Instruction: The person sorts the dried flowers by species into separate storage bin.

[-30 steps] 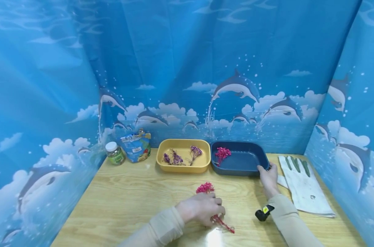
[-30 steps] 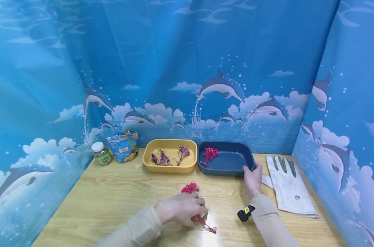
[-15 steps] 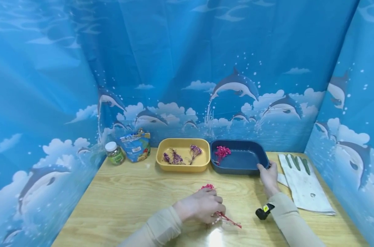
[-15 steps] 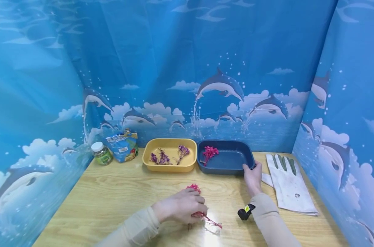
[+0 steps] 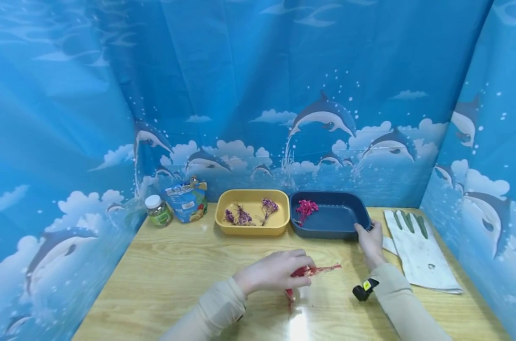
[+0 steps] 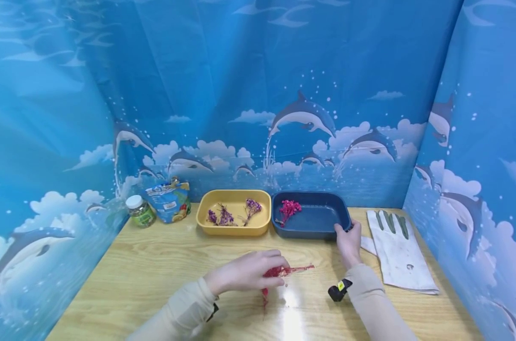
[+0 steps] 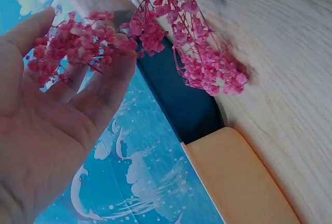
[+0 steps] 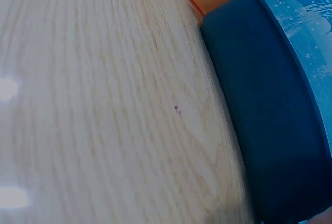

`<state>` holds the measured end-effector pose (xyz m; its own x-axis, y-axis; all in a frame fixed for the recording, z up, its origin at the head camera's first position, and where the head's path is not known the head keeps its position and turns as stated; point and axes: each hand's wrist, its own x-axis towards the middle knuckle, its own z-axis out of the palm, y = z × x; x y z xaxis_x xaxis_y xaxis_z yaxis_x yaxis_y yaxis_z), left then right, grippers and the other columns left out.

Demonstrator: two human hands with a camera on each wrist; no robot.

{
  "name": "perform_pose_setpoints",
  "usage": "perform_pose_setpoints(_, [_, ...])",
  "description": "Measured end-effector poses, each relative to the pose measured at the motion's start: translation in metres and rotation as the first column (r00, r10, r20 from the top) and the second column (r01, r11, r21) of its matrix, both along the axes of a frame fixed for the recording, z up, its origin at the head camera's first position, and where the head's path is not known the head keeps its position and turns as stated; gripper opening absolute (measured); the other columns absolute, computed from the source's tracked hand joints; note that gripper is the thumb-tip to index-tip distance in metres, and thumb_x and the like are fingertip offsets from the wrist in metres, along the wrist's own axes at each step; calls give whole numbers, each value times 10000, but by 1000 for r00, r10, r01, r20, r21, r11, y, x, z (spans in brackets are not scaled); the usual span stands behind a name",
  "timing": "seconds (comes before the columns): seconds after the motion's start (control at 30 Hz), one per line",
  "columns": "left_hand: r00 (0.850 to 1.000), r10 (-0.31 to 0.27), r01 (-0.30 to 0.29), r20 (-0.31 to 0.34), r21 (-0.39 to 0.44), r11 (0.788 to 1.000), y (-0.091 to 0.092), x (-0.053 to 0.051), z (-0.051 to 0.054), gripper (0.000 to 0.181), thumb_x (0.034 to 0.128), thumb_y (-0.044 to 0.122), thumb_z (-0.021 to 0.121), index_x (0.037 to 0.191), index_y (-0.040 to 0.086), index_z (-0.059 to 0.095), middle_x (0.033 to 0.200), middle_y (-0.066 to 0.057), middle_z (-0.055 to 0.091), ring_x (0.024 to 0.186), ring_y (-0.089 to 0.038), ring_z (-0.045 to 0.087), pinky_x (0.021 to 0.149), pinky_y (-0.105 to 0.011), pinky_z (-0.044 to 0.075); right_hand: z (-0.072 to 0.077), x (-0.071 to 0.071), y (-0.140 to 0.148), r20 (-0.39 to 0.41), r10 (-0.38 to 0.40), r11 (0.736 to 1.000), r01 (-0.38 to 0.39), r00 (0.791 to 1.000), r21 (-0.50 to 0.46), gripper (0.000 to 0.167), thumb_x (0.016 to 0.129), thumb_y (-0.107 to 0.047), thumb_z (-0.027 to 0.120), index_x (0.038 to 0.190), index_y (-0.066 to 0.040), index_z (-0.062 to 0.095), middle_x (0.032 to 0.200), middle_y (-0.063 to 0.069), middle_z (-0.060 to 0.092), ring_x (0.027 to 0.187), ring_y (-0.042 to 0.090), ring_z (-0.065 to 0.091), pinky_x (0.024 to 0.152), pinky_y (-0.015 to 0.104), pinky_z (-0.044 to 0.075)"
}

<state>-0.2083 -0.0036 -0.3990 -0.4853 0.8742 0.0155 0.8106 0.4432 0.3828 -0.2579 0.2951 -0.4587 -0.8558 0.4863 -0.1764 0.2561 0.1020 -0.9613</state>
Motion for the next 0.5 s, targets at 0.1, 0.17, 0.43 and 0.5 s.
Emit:
perform_pose_setpoints(0.1, [996,36,-43,81,87,995,-1,-4,3,293,1057,374,623,1292,204,659,1183,65,692,1045,-2,633,948,-150,548,0,0,1,2,6,1000,-6,1000,2,657,1091,-164,486,1625,48,167,1648,335,307,1511,459,376,1274,555,375])
perform_pose_setpoints(0.17, [990,62,-78,130,124,989,-2,-6,3,300,1068,374,603,1306,195,638,1197,56,702,1076,-12,643,988,-172,551,0,0,1,2,10,1000,-10,1000,5,658,1092,-165,487,1625,51,167,1648,338,306,1510,458,379,1270,552,381])
perform_pose_setpoints(0.43, [959,205,-238,197,159,958,-1,-8,7,393,1051,418,622,1393,225,602,1213,57,695,1030,-36,646,871,-203,572,-1,0,3,20,22,1000,-22,1000,4,669,1092,-175,482,1632,43,152,1661,335,286,1530,465,358,1268,560,382])
perform_pose_setpoints(0.5, [952,233,-269,200,172,948,2,-10,10,370,1037,396,654,1361,220,626,1149,63,697,958,-33,637,796,-188,562,0,1,3,24,31,1000,-31,999,4,672,1092,-180,480,1633,41,147,1663,335,278,1539,472,343,1270,573,375])
